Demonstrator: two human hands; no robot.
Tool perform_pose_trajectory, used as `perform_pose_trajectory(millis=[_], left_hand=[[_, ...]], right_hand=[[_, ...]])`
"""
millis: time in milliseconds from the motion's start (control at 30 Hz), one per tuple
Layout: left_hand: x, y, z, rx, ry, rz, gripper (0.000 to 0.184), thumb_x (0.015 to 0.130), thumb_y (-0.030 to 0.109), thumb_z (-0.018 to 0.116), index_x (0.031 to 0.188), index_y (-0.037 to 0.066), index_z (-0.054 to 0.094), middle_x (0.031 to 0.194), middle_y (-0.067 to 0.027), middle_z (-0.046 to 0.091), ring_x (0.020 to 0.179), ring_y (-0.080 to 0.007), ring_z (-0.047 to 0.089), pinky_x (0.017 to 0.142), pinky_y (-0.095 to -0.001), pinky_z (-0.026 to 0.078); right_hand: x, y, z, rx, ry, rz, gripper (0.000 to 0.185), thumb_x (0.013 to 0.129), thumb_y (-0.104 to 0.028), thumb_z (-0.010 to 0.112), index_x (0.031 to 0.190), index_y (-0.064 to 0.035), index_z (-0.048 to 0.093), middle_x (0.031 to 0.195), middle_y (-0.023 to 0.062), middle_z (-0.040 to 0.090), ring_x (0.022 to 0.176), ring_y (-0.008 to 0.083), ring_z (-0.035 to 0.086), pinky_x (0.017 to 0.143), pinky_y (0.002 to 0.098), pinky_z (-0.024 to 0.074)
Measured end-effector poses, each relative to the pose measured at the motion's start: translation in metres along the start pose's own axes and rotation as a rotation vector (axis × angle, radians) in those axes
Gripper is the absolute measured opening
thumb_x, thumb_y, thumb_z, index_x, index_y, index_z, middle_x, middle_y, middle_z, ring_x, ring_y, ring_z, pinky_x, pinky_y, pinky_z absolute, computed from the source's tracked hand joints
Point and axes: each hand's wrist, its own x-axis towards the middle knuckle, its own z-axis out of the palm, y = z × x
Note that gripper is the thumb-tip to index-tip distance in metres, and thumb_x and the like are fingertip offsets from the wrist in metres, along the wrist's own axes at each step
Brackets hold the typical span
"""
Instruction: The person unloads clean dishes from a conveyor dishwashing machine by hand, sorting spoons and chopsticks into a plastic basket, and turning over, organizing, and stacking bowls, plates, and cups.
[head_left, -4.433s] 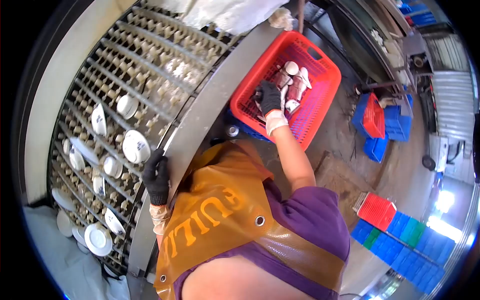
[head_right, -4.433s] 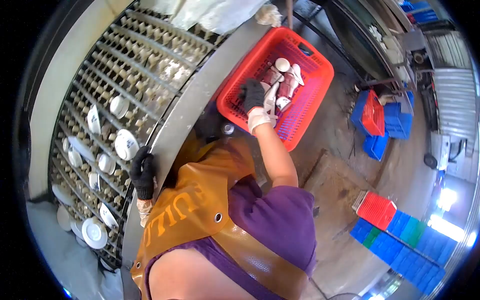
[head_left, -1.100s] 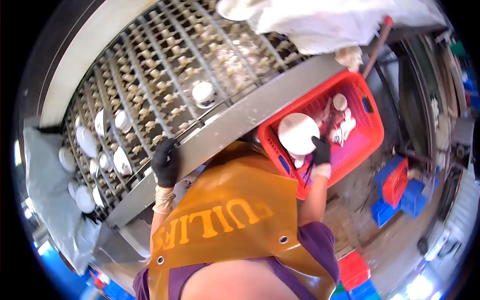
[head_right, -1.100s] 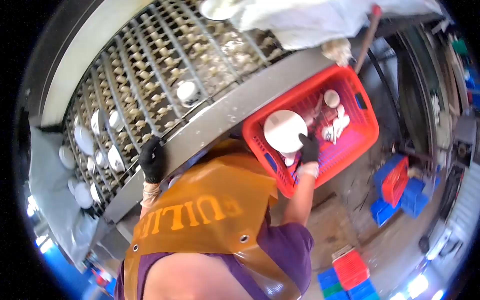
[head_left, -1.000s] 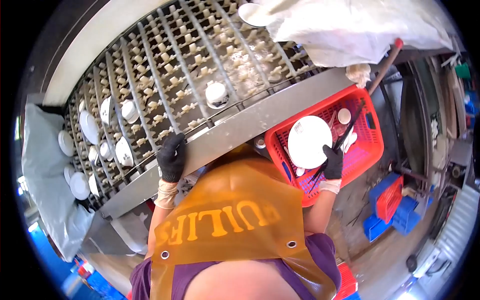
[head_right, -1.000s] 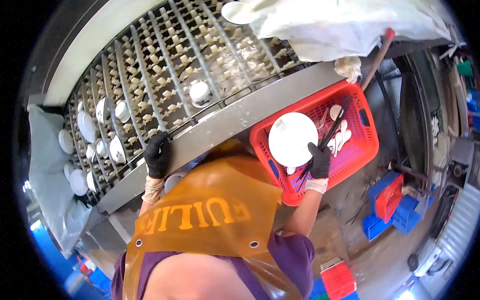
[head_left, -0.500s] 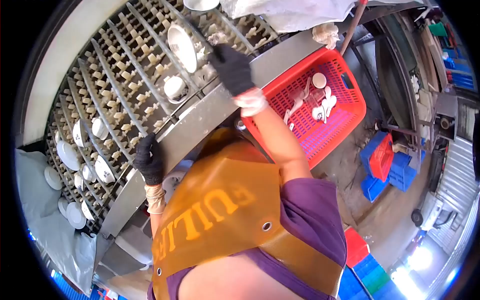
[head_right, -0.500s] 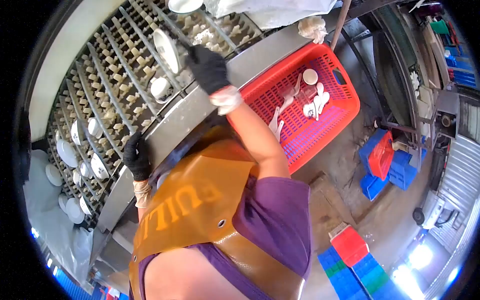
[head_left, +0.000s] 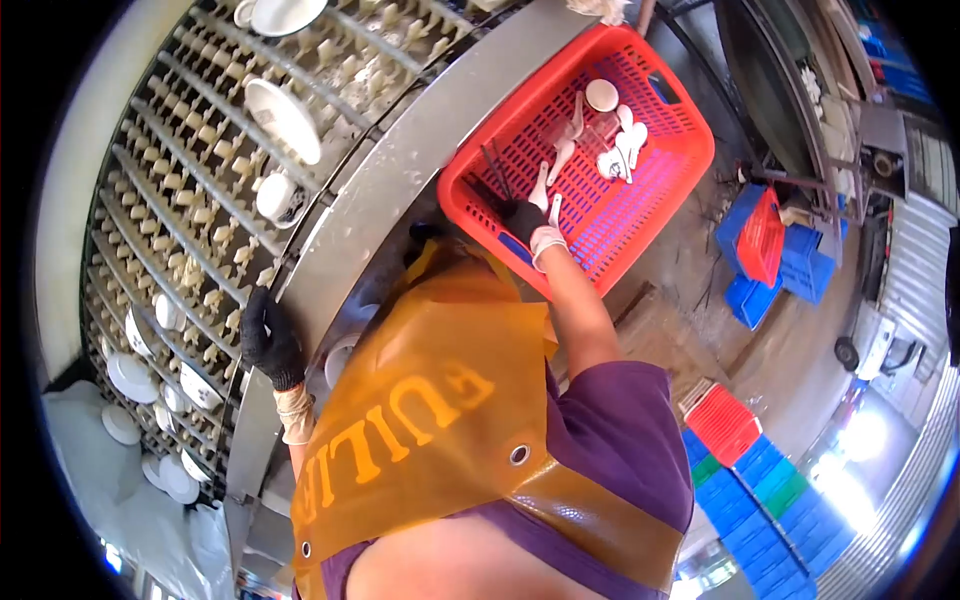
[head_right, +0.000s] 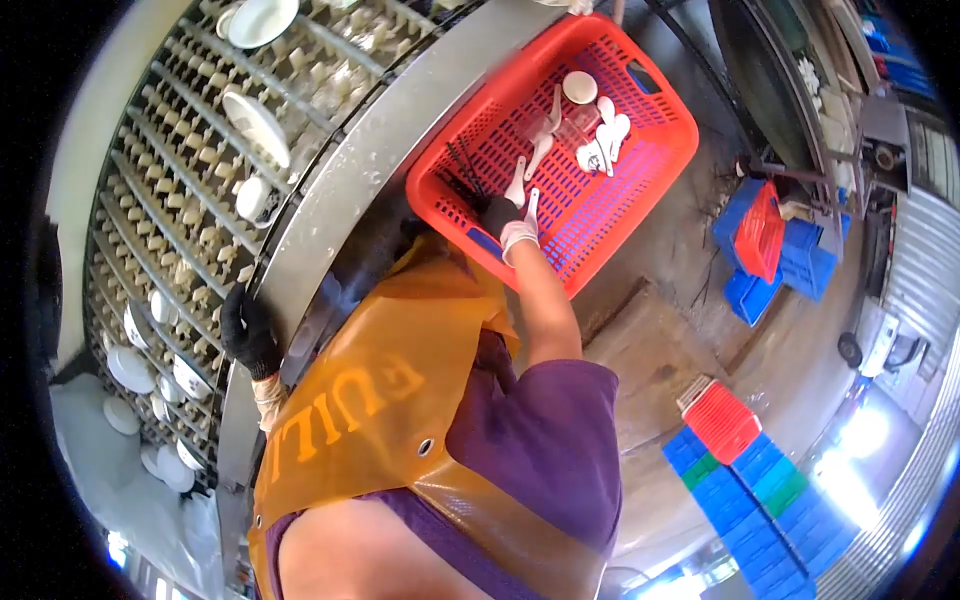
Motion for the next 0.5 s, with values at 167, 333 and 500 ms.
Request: perform_pose_trajectory(millis=[167,333,500], left_hand=[[0.002,0.0,0.009,-0.047,0.015,0.026,0.023,0.083,-0.002,0.053,0.105,-0.002,0.06,0.1,-0.0131,0.063,0.091,-0.0212,0.06,0.082,-0.0317,0.046],[0.007,0.004,0.011,-0.121,0.0,0.05,0.023,0.083,-0.003,0.052,0.104,-0.003,0.06,0.1,-0.0131,0.063,0.091,-0.0205,0.06,0.083,-0.0309,0.046],[0.011,0.0,0.02,-0.247,-0.027,0.073,0.024,0.084,-0.001,0.053,0.108,-0.002,0.059,0.102,-0.0129,0.063,0.093,-0.0202,0.06,0.084,-0.0311,0.046]], right_hand=[[0.003,-0.005,-0.08,0.286,-0.257,-0.018,0.034,0.087,-0.031,0.045,0.104,-0.007,0.061,0.097,0.0175,0.063,0.091,0.0349,0.059,0.076,0.0376,0.0484],[-0.005,0.026,-0.158,1.008,0.214,0.392,0.027,0.084,-0.028,0.056,0.096,-0.0035,0.06,0.082,0.0121,0.062,0.079,0.0252,0.06,0.072,0.0358,0.0456],[-0.027,0.043,-0.303,2.033,0.821,0.574,0.018,0.088,-0.024,0.056,0.087,-0.0056,0.053,0.073,0.0061,0.057,0.065,0.0199,0.058,0.064,0.0342,0.0508]])
